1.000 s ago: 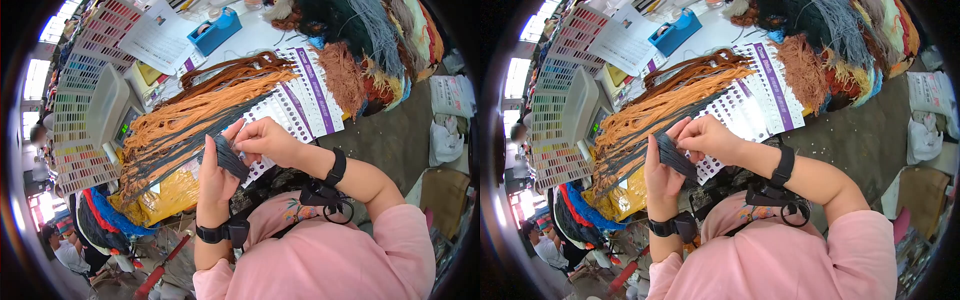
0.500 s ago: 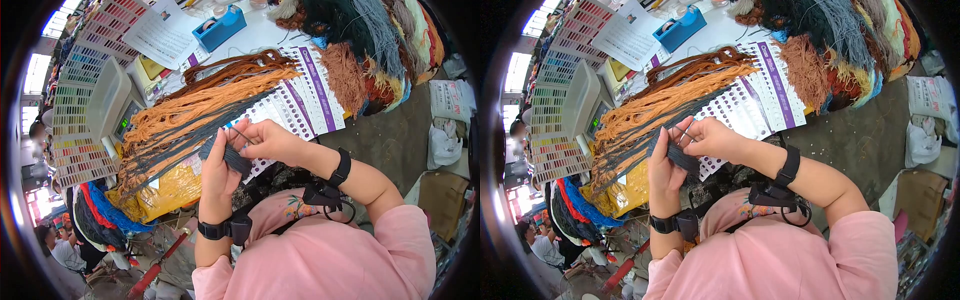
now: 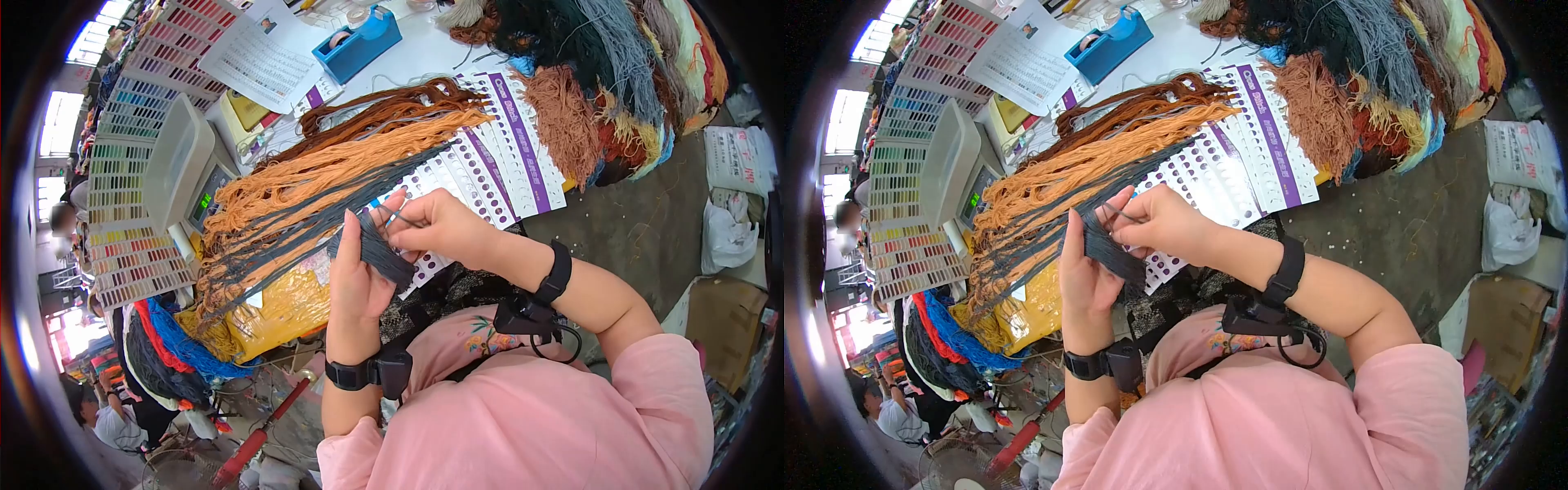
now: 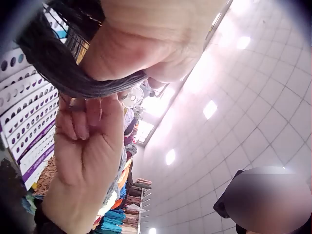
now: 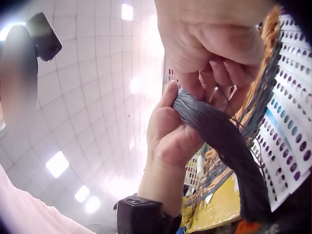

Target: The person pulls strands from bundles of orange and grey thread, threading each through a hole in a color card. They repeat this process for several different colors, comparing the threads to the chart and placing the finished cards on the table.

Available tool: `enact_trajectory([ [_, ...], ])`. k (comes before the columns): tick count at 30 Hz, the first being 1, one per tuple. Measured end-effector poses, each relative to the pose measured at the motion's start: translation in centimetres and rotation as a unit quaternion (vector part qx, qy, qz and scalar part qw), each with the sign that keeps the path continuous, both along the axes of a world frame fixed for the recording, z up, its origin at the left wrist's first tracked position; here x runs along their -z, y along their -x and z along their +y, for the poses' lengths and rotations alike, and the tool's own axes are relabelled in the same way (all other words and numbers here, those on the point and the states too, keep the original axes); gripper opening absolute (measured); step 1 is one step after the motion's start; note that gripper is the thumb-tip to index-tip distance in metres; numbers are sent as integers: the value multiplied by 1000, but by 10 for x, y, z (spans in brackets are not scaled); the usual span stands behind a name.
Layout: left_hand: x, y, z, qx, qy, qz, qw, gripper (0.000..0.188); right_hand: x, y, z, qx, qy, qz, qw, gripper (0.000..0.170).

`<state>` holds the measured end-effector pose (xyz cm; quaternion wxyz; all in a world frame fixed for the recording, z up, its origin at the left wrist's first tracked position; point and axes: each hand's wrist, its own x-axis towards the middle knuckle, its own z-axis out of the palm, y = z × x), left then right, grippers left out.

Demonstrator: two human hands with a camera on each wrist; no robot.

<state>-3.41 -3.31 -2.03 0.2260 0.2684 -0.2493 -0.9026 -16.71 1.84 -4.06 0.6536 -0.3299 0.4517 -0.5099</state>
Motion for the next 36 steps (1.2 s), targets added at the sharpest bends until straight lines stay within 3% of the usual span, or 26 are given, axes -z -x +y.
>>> enact_trajectory([
  [2,-3,4,4,-29,8,-30,999,54,-12,0,-1,40,-53,-90,994,15],
  [5,-2,6,5,-21,18,-11,1000,49,-7,-1,-1,30,-50,-72,996,14],
  [8,-3,8,6,-66,71,-91,991,41,-11,-2,1,84,1,-67,994,11],
  [11,9,-16,-9,-122,-19,-85,989,31,-2,17,8,136,98,-91,982,7],
  [12,19,-37,-21,-130,-105,48,985,27,-18,34,12,159,61,-156,973,4],
  [13,30,-66,-37,-133,-190,178,956,23,-26,54,19,165,78,-308,934,6],
  [15,46,-136,-54,-341,-233,91,906,17,-22,119,38,167,143,-228,948,9],
  [16,68,-192,-67,-443,-274,50,852,13,-29,154,48,247,177,-148,941,9],
  [17,73,-223,-68,-501,-216,-34,837,12,-38,201,61,304,265,70,912,11],
  [18,79,-252,-69,-546,-163,-131,811,14,-46,290,92,299,227,-63,924,14],
  [19,78,-271,-74,-550,-115,-180,808,13,-59,336,108,434,323,-65,839,15],
  [20,73,-274,-78,-550,-65,-225,802,15,-83,349,124,401,406,-54,819,15],
  [21,77,-270,-85,-477,-76,-92,870,16,-99,360,131,358,487,-42,795,15],
  [22,75,-258,-90,-367,-95,33,925,19,-100,357,120,426,415,84,800,15],
  [23,74,-246,-96,-245,-105,121,956,23,-85,320,94,409,353,242,806,13],
  [25,25,-84,-64,-300,9,-141,944,25,-56,249,42,341,229,562,718,9],
  [26,53,-65,-84,-166,-138,17,976,24,-35,214,27,326,189,393,839,6],
  [27,55,-18,-77,-91,-118,-6,989,23,-1,197,10,334,111,263,898,3],
  [29,54,58,-61,10,-39,-94,995,24,57,178,-7,307,75,293,902,5],
  [31,68,106,-48,75,3,-150,986,26,90,165,-13,304,61,403,861,10],
  [32,66,124,-40,102,52,-198,974,28,90,156,-11,313,36,444,839,11],
  [36,89,166,-34,114,77,-273,952,10,100,140,-11,314,96,565,757,9],
])
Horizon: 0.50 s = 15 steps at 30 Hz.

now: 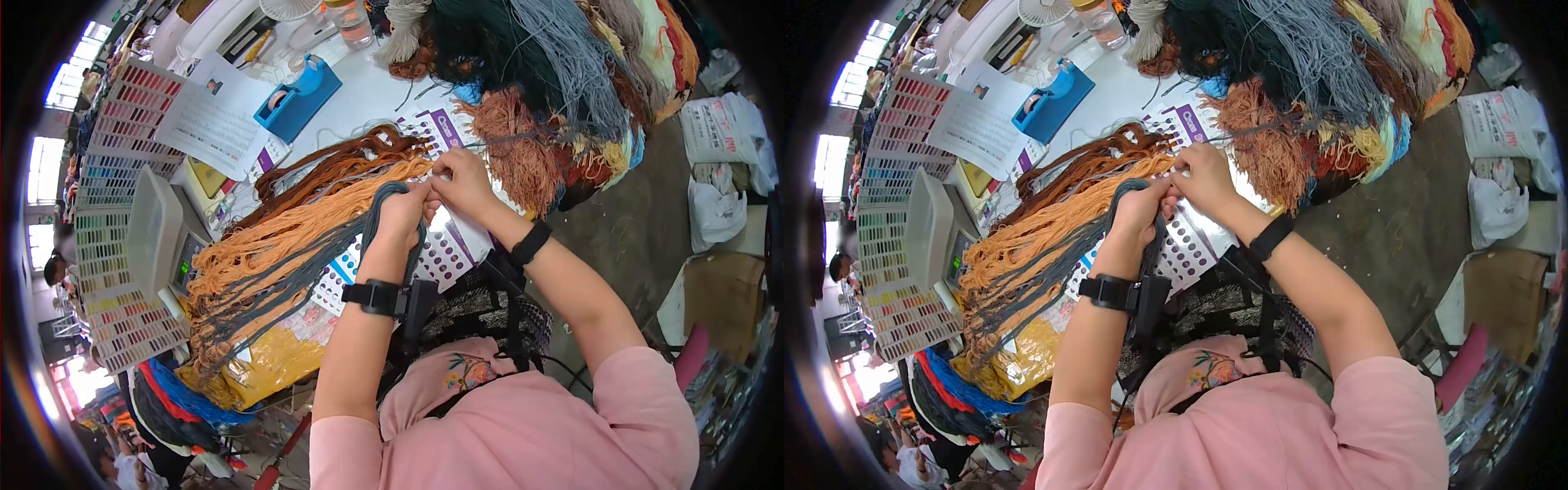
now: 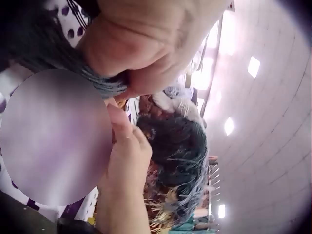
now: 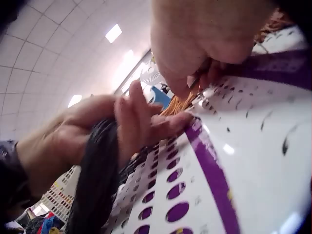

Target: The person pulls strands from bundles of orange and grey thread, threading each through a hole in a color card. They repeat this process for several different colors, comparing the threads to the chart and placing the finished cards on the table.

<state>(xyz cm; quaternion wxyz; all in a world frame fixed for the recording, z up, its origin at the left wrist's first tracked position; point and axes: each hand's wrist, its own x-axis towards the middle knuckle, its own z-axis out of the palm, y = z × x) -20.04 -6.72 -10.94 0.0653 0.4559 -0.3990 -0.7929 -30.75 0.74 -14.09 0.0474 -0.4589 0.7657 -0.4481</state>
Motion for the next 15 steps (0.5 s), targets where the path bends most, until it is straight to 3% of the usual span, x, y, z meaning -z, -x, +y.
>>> enact_trajectory([
  [3,5,4,-3,50,85,-43,994,13,-5,4,-3,10,26,-50,998,8],
  [7,-5,-10,-6,146,210,-123,959,14,-2,11,-2,-6,14,-23,1000,6],
  [8,-7,-13,-3,109,195,-113,968,12,-1,8,-1,-50,42,-6,998,5],
  [11,-6,-18,-2,22,99,-51,994,9,-11,-6,10,-153,25,72,985,27],
  [12,0,-19,-8,56,126,-105,985,6,-14,-11,10,-158,16,88,983,33],
  [13,-24,-16,-3,28,112,-116,986,7,-13,-15,11,-170,14,101,980,38],
  [15,-7,-17,-7,117,214,-147,959,11,-5,-14,8,-197,17,95,976,40],
])
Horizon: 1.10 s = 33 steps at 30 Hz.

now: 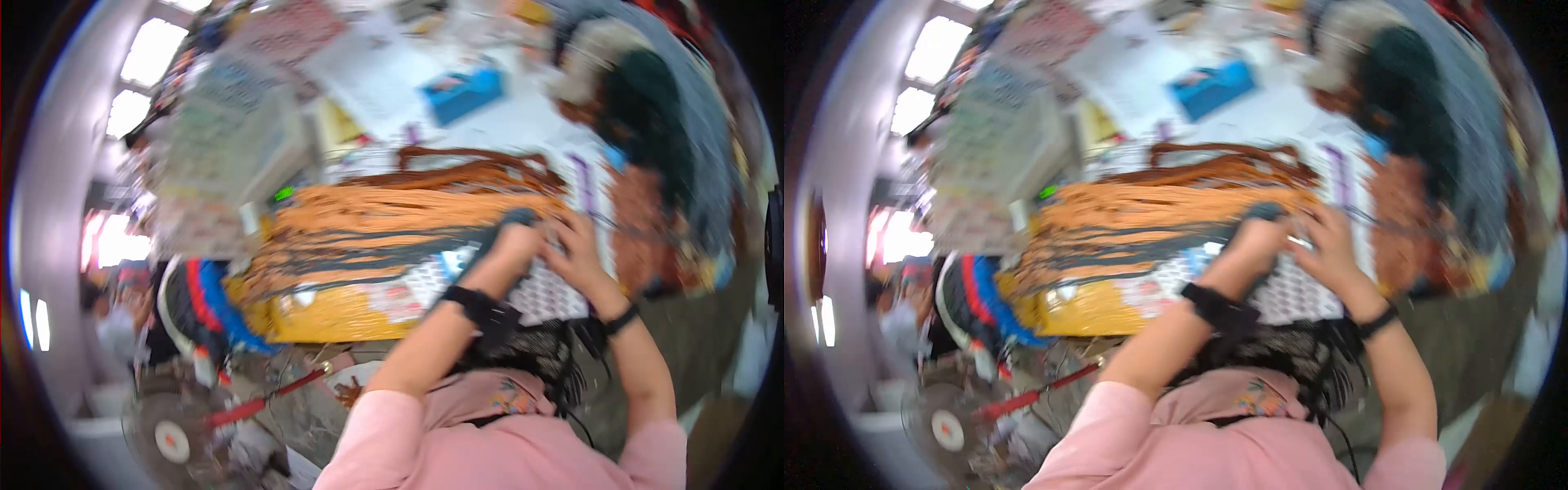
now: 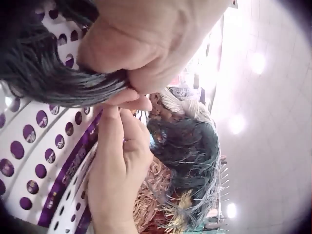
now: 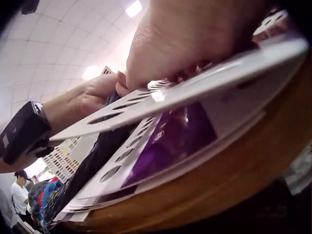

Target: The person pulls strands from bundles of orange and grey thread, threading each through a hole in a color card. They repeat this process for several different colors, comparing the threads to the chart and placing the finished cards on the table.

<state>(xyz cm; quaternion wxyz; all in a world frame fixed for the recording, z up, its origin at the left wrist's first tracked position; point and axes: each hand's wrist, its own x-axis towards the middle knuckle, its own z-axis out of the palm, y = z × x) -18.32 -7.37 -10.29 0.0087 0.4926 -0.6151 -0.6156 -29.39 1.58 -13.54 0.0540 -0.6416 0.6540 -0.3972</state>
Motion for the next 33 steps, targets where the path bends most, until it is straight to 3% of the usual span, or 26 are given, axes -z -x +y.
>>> enact_trajectory([
  [1,9,0,-1,44,50,-21,998,14,4,-1,-1,8,5,-29,1000,38],
  [3,40,12,12,-146,-20,149,978,12,10,2,-1,13,-17,-75,997,34],
  [6,60,22,13,-135,1,141,981,12,13,4,1,24,-20,-95,995,37],
  [8,50,20,13,-59,93,89,990,14,15,4,4,36,-25,-67,997,39],
  [9,47,17,14,-71,157,111,979,15,15,5,3,43,-30,-52,997,40],
  [12,85,16,6,-66,398,14,915,14,20,3,-2,3,12,-36,999,41],
  [13,56,5,4,-63,245,53,966,14,14,-1,-2,-3,-16,-81,997,39],
  [14,76,9,-7,159,277,-115,941,18,6,-4,-5,10,-49,-120,992,37],
  [15,21,-5,8,-25,174,-22,984,17,9,-2,-2,12,-20,-103,994,32],
  [16,15,-4,13,-88,97,33,991,19,12,3,1,14,5,-58,998,30],
  [17,16,-3,12,-122,25,77,989,19,11,6,1,14,23,-65,998,28],
  [18,26,-5,10,-122,30,155,980,17,10,7,2,22,33,-83,996,26],
  [19,26,-10,7,-161,-68,169,970,11,12,10,2,27,53,-83,995,22],
  [24,-3,-32,-5,-256,-308,311,862,7,5,9,3,59,43,-110,991,12],
  [26,-5,-38,-9,-241,-403,362,805,7,7,10,1,59,38,-115,991,11],
  [31,-5,-37,-9,-214,-521,436,702,13,5,12,1,55,31,-128,990,11],
  [33,2,-35,-9,-196,-530,454,689,16,4,12,1,64,22,-143,987,10],
])
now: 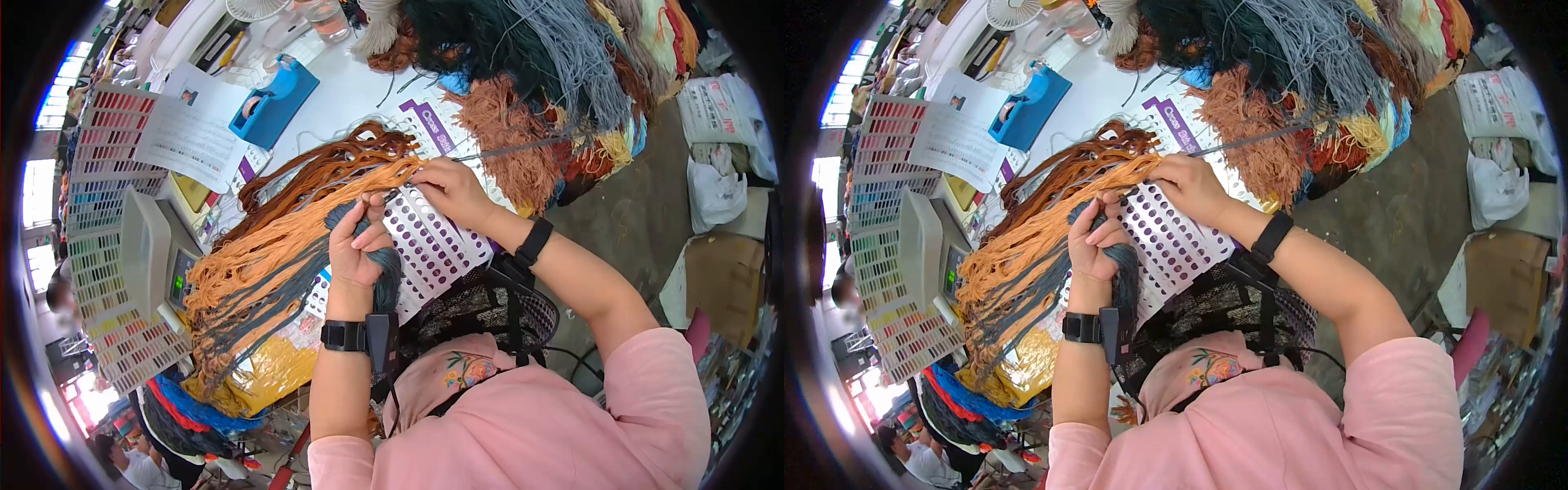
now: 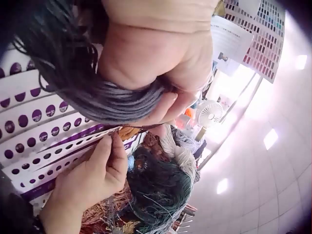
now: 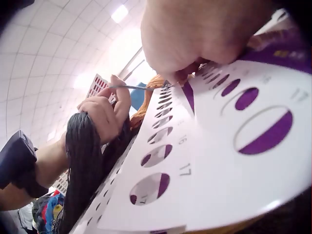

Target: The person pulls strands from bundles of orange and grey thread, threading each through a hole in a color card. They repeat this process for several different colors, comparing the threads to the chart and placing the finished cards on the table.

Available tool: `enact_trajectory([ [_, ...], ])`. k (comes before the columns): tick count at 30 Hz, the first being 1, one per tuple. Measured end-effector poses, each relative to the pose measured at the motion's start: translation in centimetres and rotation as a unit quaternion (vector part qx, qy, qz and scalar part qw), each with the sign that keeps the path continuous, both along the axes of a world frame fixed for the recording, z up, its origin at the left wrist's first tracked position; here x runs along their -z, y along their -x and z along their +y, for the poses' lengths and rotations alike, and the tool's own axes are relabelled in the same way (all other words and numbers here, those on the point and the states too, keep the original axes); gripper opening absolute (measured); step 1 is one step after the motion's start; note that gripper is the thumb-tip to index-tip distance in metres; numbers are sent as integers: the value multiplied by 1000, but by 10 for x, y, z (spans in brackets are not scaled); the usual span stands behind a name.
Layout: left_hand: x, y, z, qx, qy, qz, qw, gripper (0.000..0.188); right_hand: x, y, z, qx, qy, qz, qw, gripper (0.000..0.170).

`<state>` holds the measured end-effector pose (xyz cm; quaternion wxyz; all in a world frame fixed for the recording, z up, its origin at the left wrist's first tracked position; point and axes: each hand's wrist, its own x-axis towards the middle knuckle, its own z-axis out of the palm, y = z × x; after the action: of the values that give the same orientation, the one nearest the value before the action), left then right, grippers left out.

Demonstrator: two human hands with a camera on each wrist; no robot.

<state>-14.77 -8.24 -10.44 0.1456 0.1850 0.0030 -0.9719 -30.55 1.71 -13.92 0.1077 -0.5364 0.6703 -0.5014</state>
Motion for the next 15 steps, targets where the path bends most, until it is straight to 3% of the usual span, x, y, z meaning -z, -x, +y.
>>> enact_trajectory([
  [1,3,1,0,2,-1,14,1000,18,-1,-1,0,7,3,-8,1000,10],
  [5,3,13,-3,55,173,-97,979,28,0,-2,-3,32,-2,-19,999,10],
  [8,-8,33,4,121,354,-231,898,35,1,-5,-8,68,-18,-75,995,10],
  [15,-1,49,13,176,523,-363,751,27,2,-5,-7,75,-35,-197,977,14],
])
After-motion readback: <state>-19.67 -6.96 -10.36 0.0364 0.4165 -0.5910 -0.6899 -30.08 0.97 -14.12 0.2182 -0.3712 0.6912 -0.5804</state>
